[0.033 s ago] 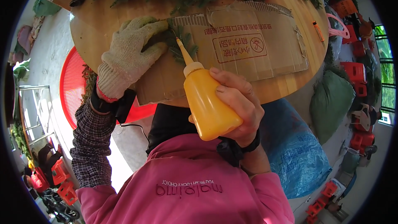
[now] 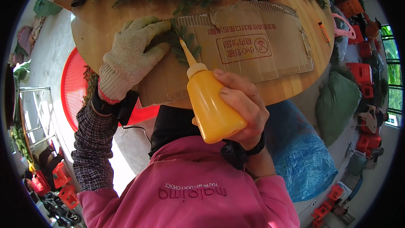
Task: Applying glue to small artificial branches and attaching them to a larger foliage structure.
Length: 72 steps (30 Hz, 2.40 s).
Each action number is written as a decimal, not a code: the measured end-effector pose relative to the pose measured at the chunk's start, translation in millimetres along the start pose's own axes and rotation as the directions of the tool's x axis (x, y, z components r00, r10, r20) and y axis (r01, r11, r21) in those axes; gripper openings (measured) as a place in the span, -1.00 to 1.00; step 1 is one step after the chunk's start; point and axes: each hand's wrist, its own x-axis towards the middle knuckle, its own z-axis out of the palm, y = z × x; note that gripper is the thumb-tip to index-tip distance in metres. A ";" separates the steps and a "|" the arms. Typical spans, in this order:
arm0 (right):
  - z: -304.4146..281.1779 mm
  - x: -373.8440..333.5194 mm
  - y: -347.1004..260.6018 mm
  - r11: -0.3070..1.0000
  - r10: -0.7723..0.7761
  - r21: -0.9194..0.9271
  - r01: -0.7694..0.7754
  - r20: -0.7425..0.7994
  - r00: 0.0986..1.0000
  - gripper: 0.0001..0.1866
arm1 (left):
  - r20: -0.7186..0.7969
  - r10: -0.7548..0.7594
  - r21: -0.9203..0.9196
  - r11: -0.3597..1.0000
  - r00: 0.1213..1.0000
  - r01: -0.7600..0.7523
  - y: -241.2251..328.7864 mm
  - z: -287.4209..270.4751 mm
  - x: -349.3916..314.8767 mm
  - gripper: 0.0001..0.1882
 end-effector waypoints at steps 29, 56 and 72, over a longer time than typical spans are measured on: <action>-18.4 -8.5 -13.6 1.000 0.010 0.001 -0.010 0.009 1.000 -0.29 | 0.007 0.003 0.030 1.000 1.000 -0.003 2.3 -3.0 0.8 -0.59; -45.1 -25.8 -21.5 1.000 0.030 -0.010 -0.029 0.089 0.996 -0.15 | -0.017 -0.001 0.005 1.000 1.000 0.001 1.3 -1.7 -0.2 -0.61; -62.1 -15.8 7.6 0.983 0.062 0.176 -0.050 -0.068 0.996 -0.19 | -0.007 0.335 0.050 0.941 0.942 -0.334 32.4 -19.4 16.7 -0.59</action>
